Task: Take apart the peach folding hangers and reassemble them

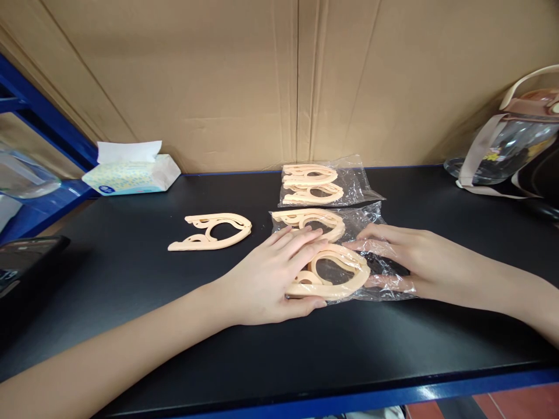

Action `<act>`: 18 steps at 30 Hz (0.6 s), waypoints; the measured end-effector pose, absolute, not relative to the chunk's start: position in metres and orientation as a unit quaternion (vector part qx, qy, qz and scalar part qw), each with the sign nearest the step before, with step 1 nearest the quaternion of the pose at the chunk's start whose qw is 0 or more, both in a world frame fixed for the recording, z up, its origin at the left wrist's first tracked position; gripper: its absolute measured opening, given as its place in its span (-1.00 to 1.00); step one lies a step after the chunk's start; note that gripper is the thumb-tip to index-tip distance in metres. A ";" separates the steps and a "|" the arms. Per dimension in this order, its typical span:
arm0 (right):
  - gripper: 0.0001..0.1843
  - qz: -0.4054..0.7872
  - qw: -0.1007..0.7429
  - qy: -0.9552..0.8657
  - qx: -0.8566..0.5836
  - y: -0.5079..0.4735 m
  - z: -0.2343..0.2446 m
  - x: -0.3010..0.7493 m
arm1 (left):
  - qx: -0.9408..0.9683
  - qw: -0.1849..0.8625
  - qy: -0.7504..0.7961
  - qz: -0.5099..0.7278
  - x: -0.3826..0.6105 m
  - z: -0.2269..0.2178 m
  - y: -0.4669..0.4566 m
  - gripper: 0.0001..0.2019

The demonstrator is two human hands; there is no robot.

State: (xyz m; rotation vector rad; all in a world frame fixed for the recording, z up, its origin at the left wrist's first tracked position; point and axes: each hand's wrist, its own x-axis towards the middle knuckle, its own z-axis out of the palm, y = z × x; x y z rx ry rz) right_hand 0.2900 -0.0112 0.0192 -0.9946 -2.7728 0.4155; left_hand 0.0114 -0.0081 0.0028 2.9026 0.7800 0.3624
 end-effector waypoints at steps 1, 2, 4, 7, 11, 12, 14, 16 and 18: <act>-0.60 0.139 0.083 -0.929 -0.333 -0.011 0.019 0.290 | 0.957 0.057 0.258 0.120 0.011 0.003 -0.008 -0.33; -0.60 0.139 0.081 -0.929 -0.333 -0.011 0.020 0.290 | 0.957 0.058 0.259 0.120 0.011 0.003 -0.008 -0.33; -0.59 0.139 0.078 -0.930 -0.332 -0.011 0.020 0.290 | 0.956 0.061 0.259 0.120 0.011 0.003 -0.008 -0.33; -0.60 0.141 0.082 -0.930 -0.330 -0.011 0.019 0.290 | 0.956 0.064 0.260 0.122 0.010 0.002 -0.008 -0.33; -0.61 0.143 0.093 -0.928 -0.332 -0.011 0.019 0.290 | 0.956 0.062 0.261 0.121 0.011 0.002 -0.007 -0.33; -0.61 0.144 0.093 -0.928 -0.332 -0.011 0.019 0.290 | 0.956 0.061 0.261 0.119 0.011 0.002 -0.007 -0.33; -0.61 0.143 0.091 -0.927 -0.333 -0.011 0.019 0.290 | 0.956 0.061 0.261 0.117 0.011 0.002 -0.007 -0.32; -0.62 0.141 0.087 -0.929 -0.332 -0.011 0.020 0.290 | 0.956 0.060 0.260 0.119 0.011 0.002 -0.007 -0.32; -0.62 0.137 0.080 -0.930 -0.331 -0.012 0.020 0.290 | 0.956 0.060 0.260 0.121 0.011 0.002 -0.007 -0.32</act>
